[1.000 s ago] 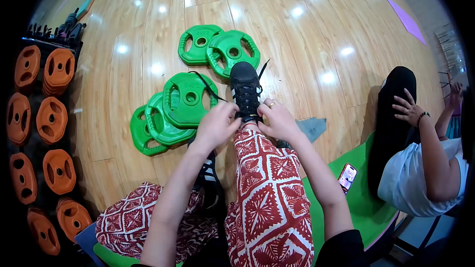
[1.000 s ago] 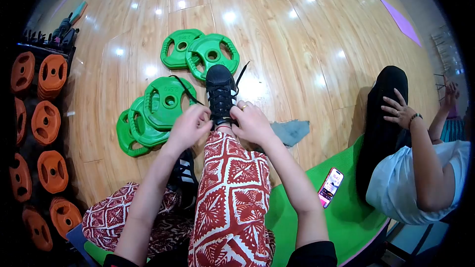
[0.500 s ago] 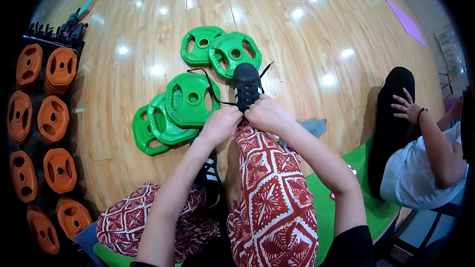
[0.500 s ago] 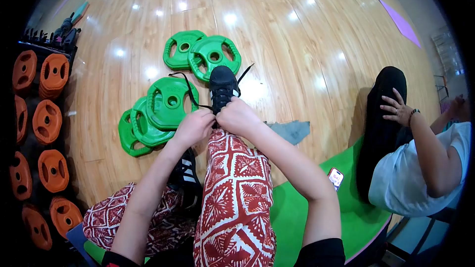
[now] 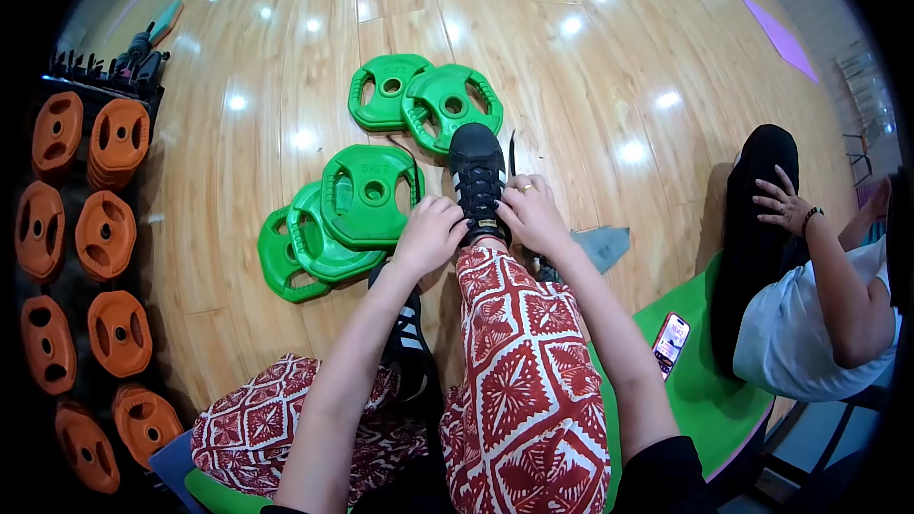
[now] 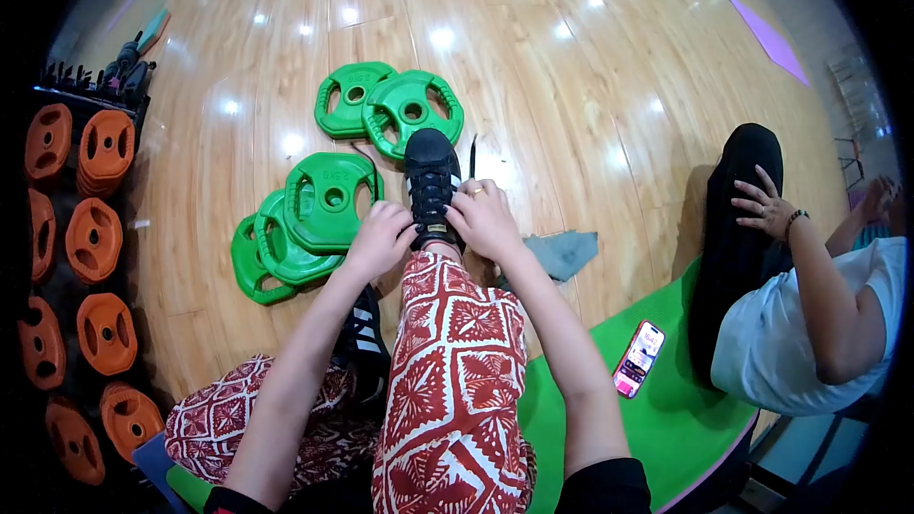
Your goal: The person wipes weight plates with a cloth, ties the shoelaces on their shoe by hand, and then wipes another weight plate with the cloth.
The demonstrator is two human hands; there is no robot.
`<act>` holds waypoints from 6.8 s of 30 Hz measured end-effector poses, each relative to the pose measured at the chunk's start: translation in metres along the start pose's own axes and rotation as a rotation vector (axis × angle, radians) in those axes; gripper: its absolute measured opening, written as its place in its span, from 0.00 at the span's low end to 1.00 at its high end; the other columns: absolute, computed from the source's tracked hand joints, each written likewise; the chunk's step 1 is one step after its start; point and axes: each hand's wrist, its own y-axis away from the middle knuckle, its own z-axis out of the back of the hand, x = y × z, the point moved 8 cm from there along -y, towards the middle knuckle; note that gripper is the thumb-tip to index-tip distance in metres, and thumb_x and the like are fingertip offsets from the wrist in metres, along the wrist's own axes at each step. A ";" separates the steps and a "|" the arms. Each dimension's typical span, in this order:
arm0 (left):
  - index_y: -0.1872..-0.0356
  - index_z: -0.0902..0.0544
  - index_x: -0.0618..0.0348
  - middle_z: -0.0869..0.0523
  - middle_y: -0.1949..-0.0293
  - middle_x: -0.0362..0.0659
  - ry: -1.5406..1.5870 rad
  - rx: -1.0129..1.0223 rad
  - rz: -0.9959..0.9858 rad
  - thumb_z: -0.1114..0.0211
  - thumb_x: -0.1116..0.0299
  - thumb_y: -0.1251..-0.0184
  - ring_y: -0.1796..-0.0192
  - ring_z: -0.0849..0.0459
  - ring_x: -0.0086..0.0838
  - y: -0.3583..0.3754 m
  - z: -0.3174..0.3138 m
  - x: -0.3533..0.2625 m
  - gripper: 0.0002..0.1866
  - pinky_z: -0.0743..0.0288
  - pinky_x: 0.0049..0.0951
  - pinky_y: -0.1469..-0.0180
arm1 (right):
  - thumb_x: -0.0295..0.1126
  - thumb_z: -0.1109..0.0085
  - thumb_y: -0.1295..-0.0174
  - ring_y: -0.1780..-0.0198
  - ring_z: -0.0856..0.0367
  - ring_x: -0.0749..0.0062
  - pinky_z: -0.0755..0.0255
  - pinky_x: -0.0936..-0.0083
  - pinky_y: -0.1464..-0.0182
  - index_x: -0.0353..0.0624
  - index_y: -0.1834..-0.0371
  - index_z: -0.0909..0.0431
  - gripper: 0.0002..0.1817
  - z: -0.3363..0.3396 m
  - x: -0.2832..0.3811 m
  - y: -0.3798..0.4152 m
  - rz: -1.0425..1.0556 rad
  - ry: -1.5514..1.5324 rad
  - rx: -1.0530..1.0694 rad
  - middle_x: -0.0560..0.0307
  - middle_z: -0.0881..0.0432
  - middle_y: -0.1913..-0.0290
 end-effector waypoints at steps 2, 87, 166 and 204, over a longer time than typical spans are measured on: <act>0.71 0.26 0.63 0.24 0.69 0.48 0.059 -0.052 -0.023 0.42 0.67 0.45 0.62 0.28 0.45 -0.001 0.006 -0.007 0.09 0.33 0.36 0.58 | 0.36 0.47 0.47 0.63 0.28 0.56 0.34 0.67 0.59 0.40 0.66 0.28 0.12 -0.006 -0.005 0.001 0.021 -0.138 0.016 0.47 0.25 0.65; 0.63 0.40 0.57 0.25 0.77 0.46 0.839 -0.054 0.456 0.45 0.67 0.46 0.75 0.24 0.35 0.003 -0.004 0.039 0.15 0.28 0.33 0.72 | 0.40 0.43 0.46 0.82 0.34 0.73 0.37 0.73 0.76 0.34 0.78 0.24 0.16 -0.008 -0.038 0.031 -0.335 -0.432 0.446 0.49 0.30 0.85; 0.70 0.17 0.56 0.17 0.74 0.47 0.075 -0.357 0.736 0.38 0.65 0.48 0.70 0.18 0.39 0.069 -0.025 -0.001 0.08 0.26 0.33 0.67 | 0.37 0.60 0.36 0.85 0.39 0.83 0.45 0.85 0.81 0.42 0.80 0.34 0.16 -0.019 -0.019 0.048 -0.771 -1.259 -0.238 0.63 0.31 0.85; 0.66 0.34 0.59 0.23 0.73 0.55 0.102 -0.116 0.684 0.42 0.79 0.55 0.67 0.24 0.52 0.028 -0.053 0.053 0.13 0.33 0.44 0.67 | 0.27 0.46 0.47 0.72 0.29 0.83 0.34 0.85 0.70 0.36 0.61 0.27 0.10 -0.032 -0.047 0.086 -0.701 -1.019 -0.098 0.62 0.24 0.71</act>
